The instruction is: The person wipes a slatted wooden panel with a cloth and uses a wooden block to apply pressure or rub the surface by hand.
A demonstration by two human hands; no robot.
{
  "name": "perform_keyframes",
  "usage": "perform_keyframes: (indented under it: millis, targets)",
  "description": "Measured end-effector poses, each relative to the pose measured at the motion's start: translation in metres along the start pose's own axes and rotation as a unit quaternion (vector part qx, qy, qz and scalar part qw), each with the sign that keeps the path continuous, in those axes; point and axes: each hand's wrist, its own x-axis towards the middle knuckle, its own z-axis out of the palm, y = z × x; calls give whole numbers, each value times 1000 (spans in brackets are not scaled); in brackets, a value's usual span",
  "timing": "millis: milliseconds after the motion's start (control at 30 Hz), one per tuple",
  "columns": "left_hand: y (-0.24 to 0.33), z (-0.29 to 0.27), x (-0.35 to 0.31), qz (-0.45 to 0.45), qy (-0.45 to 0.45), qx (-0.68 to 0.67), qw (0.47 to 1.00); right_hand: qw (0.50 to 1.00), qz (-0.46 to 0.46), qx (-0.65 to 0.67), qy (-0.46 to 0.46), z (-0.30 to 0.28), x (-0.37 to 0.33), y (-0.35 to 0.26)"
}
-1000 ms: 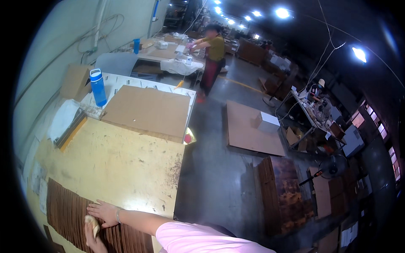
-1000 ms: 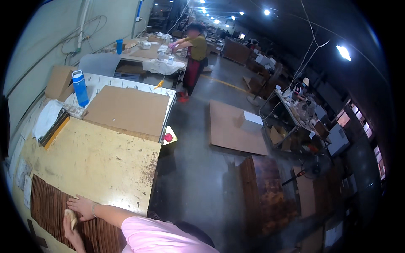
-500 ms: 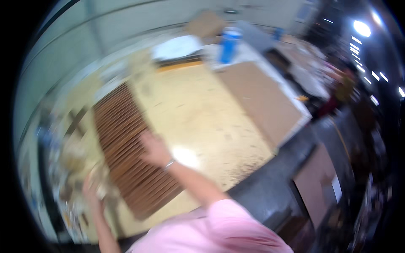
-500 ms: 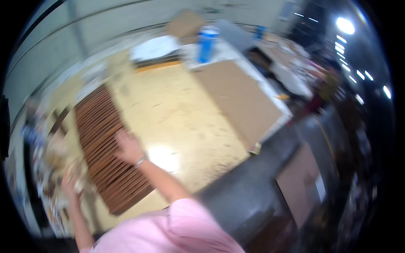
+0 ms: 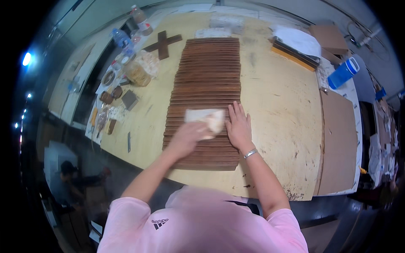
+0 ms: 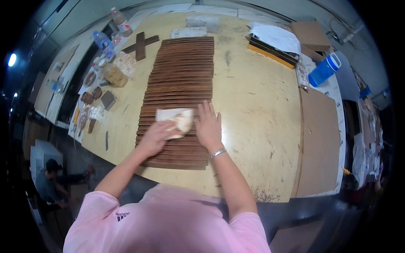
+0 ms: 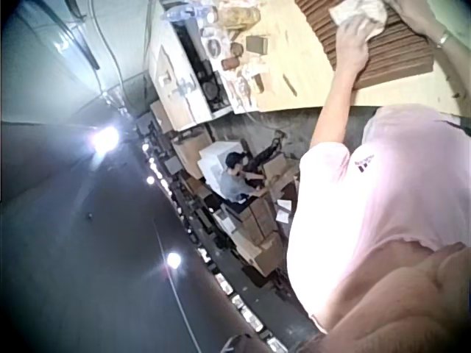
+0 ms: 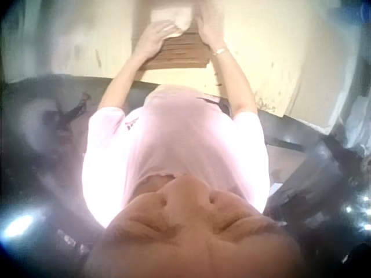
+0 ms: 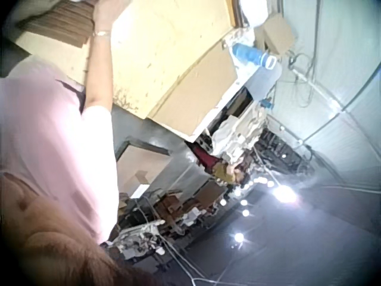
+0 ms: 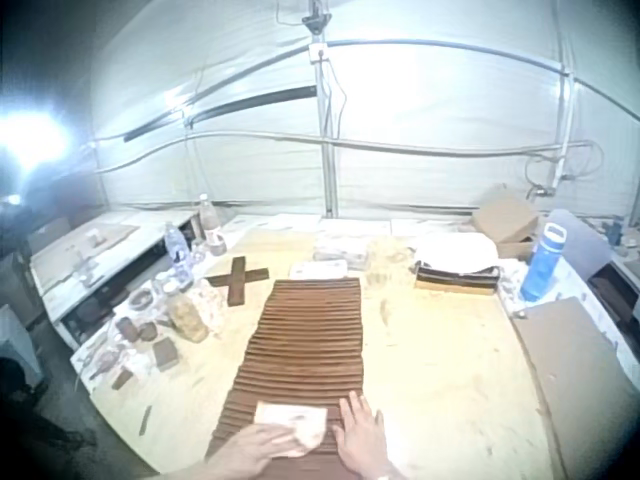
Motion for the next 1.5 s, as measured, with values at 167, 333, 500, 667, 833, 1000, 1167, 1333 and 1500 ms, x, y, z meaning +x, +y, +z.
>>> perform_keyframes:
  millis: [167, 333, 500, 667, 833, 1000, 1167, 1333, 1500]
  targets:
    - [-92, -83, -130, -335, 160, 132, 919, 1000, 3, 4, -5, -7, 6, -13]
    - [-20, -80, -53, -221, 257, -9, 941, 985, -24, 172, 21, 5, 14, 23]
    - [12, -76, -53, -200, 237, -33, 950, 931, 58, 353, -68, -45, -44, 19]
    - [41, -26, -3, -103, 220, -13, 970, 915, 51, 392, -77, -22, -116, -8]
    - [62, 12, -5, 2, 24, 13, 1000, 896, 55, 441, -5, 7, -119, -15]
    - [-41, -65, -125, -287, 115, 91, 947, 902, 35, 429, 22, 12, -119, -12]
    - [14, -43, -29, -196, 178, 14, 964, 877, 90, 471, 0, 4, -119, -19]
    - [53, 35, 33, -84, 25, 75, 993, 891, 73, 447, 17, 9, -119, -9]
    - [50, 19, 45, -63, -20, 61, 996, 893, 65, 443, 28, 11, -120, -8]
